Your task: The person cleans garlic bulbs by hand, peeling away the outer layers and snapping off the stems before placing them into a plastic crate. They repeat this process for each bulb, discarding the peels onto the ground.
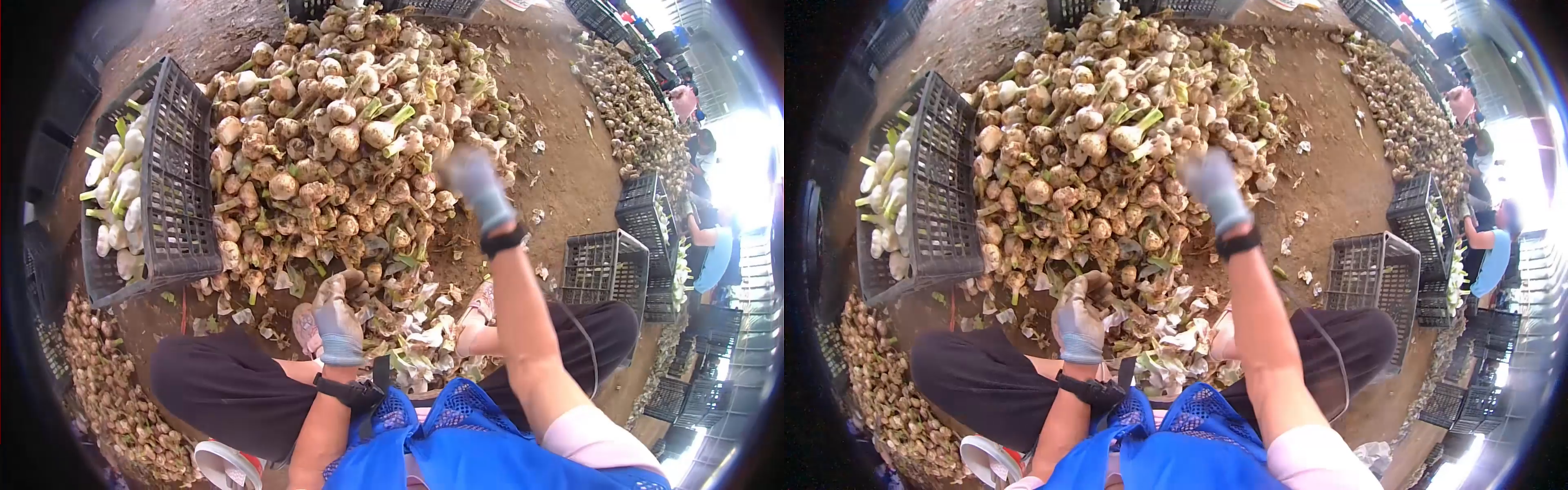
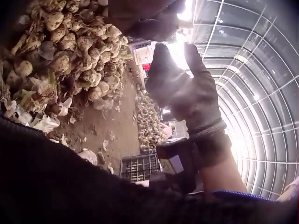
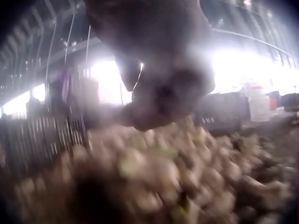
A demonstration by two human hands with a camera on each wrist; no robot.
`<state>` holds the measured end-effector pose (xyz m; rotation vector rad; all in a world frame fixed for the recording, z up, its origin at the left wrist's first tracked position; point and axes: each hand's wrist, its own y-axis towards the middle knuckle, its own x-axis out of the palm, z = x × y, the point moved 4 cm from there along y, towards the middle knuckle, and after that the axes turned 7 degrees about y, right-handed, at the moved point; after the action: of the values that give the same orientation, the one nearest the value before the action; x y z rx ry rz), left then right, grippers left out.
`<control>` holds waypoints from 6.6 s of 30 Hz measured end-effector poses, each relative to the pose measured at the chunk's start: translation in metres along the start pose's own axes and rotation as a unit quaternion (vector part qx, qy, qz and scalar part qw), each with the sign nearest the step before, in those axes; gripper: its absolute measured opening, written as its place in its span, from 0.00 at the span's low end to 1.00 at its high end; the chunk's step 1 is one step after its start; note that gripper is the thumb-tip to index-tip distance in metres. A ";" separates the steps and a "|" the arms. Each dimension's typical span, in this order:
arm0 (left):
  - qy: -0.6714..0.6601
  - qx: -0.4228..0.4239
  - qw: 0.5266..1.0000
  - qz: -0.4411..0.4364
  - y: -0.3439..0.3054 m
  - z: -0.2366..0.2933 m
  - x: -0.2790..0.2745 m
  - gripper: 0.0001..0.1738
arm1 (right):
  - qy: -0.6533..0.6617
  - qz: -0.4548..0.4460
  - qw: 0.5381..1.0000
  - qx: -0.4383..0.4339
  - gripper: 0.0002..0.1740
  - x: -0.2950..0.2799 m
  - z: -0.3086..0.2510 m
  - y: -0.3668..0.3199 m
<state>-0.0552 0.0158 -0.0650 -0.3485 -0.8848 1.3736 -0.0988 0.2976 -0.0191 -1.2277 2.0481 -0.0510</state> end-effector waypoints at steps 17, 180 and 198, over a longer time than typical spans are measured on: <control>0.173 0.128 0.965 -0.149 0.023 -0.039 0.011 0.16 | -0.138 -0.069 0.987 -0.036 0.15 0.055 0.088 -0.098; -0.120 0.011 0.988 -0.095 0.003 -0.031 0.000 0.07 | -0.144 -0.033 0.973 -0.177 0.38 0.067 0.067 -0.184; 0.000 0.025 0.999 -0.024 0.009 0.010 -0.008 0.15 | 0.282 0.074 0.937 -0.192 0.15 -0.040 -0.087 -0.040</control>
<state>-0.0684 0.0078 -0.0677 -0.2878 -0.8527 1.3489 -0.1101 0.2791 0.0821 -1.4012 2.7452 0.0839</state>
